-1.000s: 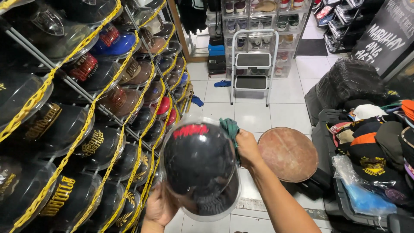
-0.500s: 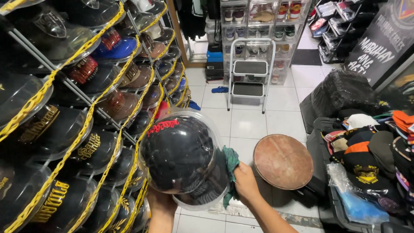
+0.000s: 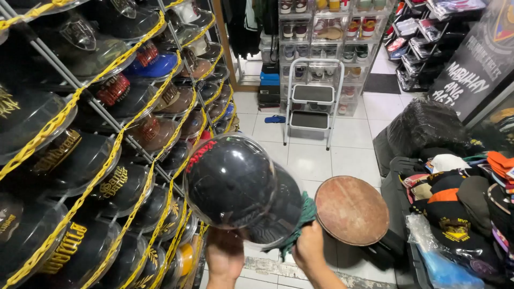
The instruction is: Cleaning and organizing various hats on a storage rack using a cloth.
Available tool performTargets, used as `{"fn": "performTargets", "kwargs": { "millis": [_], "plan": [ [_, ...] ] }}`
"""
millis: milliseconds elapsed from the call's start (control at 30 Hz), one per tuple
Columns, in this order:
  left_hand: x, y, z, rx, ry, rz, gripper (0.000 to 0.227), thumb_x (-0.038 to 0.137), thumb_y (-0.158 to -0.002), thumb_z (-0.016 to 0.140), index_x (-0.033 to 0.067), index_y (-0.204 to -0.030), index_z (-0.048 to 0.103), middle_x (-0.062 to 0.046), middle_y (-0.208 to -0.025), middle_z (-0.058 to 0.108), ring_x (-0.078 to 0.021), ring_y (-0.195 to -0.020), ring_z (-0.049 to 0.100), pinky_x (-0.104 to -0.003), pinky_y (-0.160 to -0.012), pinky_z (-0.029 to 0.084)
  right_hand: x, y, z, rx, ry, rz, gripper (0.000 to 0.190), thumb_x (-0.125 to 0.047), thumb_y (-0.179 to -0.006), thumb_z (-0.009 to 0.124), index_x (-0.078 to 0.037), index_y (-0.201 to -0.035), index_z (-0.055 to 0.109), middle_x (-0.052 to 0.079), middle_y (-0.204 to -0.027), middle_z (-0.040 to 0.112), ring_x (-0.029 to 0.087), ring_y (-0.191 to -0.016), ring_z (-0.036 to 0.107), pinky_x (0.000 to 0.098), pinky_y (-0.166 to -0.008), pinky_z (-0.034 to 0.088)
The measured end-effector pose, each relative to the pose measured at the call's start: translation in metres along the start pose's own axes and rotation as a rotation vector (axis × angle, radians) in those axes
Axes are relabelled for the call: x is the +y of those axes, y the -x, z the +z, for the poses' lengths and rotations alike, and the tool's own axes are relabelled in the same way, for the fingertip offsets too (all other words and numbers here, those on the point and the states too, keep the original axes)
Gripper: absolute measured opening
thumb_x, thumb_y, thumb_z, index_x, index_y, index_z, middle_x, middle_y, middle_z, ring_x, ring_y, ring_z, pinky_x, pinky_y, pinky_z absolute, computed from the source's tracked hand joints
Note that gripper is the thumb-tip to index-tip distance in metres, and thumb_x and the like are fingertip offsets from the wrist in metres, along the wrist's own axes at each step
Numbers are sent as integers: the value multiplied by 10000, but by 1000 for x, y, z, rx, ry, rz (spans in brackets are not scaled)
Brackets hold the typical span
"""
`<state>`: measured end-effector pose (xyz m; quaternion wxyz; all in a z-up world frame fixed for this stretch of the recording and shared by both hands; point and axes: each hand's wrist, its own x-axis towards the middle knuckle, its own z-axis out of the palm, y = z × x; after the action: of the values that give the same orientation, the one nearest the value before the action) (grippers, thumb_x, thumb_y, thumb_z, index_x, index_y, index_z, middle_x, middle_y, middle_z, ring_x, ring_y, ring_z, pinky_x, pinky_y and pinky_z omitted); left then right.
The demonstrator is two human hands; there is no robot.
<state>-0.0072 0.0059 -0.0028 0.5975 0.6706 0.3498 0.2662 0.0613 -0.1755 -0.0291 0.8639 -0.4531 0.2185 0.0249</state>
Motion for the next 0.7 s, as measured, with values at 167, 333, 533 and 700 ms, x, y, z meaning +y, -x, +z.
{"fn": "performTargets", "kwargs": {
  "millis": [167,333,533,700],
  "plan": [
    [19,-46,-40,23,-130,74,442,377,-836,649,101,-1178,685,-161,-1102,719,-333,-965,673,-419,-829,522,-44,-31,12,-11,-29,15,108,-22,-929,462,-37,-879,556,85,-622,481,181,-465,416,356,-373,319],
    [47,-68,-35,56,-288,187,463,423,-808,663,122,-1158,702,-142,-1077,728,-325,-940,682,-408,-795,528,-48,-31,60,-40,-79,19,108,-14,-930,490,-20,-929,598,107,-721,565,197,-588,491,376,-497,415],
    [56,-56,-14,106,-454,287,485,469,-780,678,143,-1136,720,-124,-1053,737,-317,-915,691,-397,-762,534,-22,-11,67,-78,-121,39,131,-6,-930,519,-3,-980,640,128,-821,649,212,-712,565,395,-622,511],
    [45,-32,-2,153,-576,359,501,504,-759,689,159,-1121,733,-110,-1035,743,-311,-897,698,-389,-736,539,16,-19,44,-30,-256,-12,174,29,-886,388,-52,-866,540,109,-774,569,210,-699,531,360,-629,475]
  ]
}}
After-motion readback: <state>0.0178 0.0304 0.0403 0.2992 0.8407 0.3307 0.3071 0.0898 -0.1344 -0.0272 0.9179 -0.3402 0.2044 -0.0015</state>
